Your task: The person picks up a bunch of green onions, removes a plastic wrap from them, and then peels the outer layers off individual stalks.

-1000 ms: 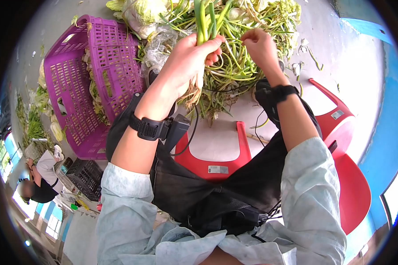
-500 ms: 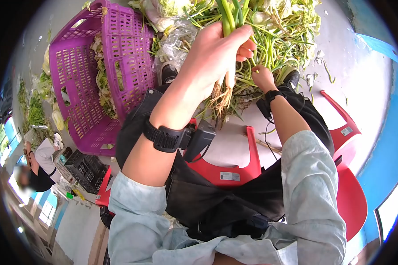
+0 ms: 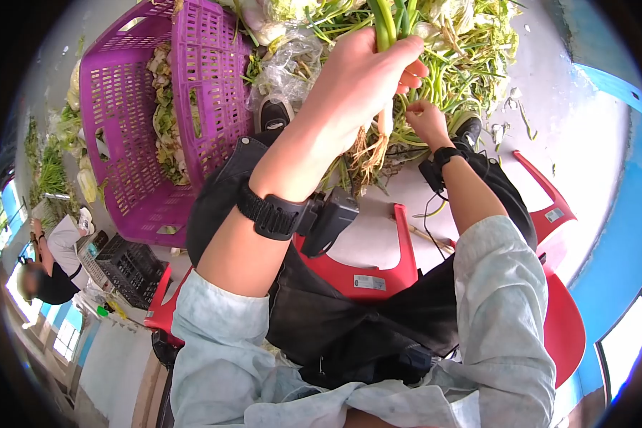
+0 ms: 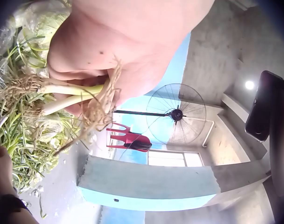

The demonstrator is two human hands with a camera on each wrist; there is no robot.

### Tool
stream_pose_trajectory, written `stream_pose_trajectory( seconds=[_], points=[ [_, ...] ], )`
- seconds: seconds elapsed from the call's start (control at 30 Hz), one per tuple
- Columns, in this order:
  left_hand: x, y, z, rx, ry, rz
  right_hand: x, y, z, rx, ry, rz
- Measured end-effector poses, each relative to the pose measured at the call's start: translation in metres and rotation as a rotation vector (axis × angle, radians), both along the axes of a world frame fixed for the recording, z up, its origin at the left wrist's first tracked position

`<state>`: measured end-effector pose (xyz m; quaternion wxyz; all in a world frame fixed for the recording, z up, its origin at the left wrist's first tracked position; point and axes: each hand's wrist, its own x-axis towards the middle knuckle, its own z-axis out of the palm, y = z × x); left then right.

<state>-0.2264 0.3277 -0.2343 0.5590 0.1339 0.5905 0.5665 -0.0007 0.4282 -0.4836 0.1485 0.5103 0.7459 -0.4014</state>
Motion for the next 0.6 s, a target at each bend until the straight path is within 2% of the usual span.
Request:
stream_pose_trajectory(
  seconds=[0.07, 0.13, 0.2, 0.27, 0.33, 0.4, 0.43, 0.53, 0.57, 0.6],
  points=[
    [0.000, -0.001, 0.001, 0.011, 0.007, 0.002, -0.003, 0.002, 0.012, 0.119, 0.137, -0.114],
    [-0.001, -0.001, 0.000, 0.022, 0.011, 0.007, -0.009, 0.011, 0.022, 0.137, 0.233, -0.170],
    [-0.002, -0.002, -0.004, 0.031, 0.013, 0.016, -0.026, 0.026, 0.061, 0.125, 0.286, -0.190],
    [-0.001, -0.004, -0.008, 0.021, 0.002, 0.018, -0.035, 0.040, 0.097, 0.178, 0.365, -0.113],
    [0.000, -0.004, -0.010, 0.014, -0.009, 0.014, -0.039, 0.055, 0.136, 0.116, 0.451, -0.086],
    [0.001, -0.003, -0.005, 0.009, -0.012, -0.009, -0.045, 0.046, 0.194, 0.141, 0.511, -0.164],
    [0.001, -0.004, -0.004, 0.015, -0.016, -0.015, -0.040, 0.046, 0.200, 0.153, 0.663, -0.172],
    [0.004, -0.005, -0.001, 0.010, -0.023, -0.028, -0.029, 0.018, 0.242, 0.081, 0.739, -0.291],
    [0.004, -0.006, -0.002, 0.013, -0.028, -0.039, -0.029, 0.009, 0.247, -0.064, 0.767, -0.386],
    [0.006, -0.007, -0.004, 0.015, -0.037, -0.058, -0.030, 0.002, 0.253, -0.127, 0.833, -0.344]
  ],
)
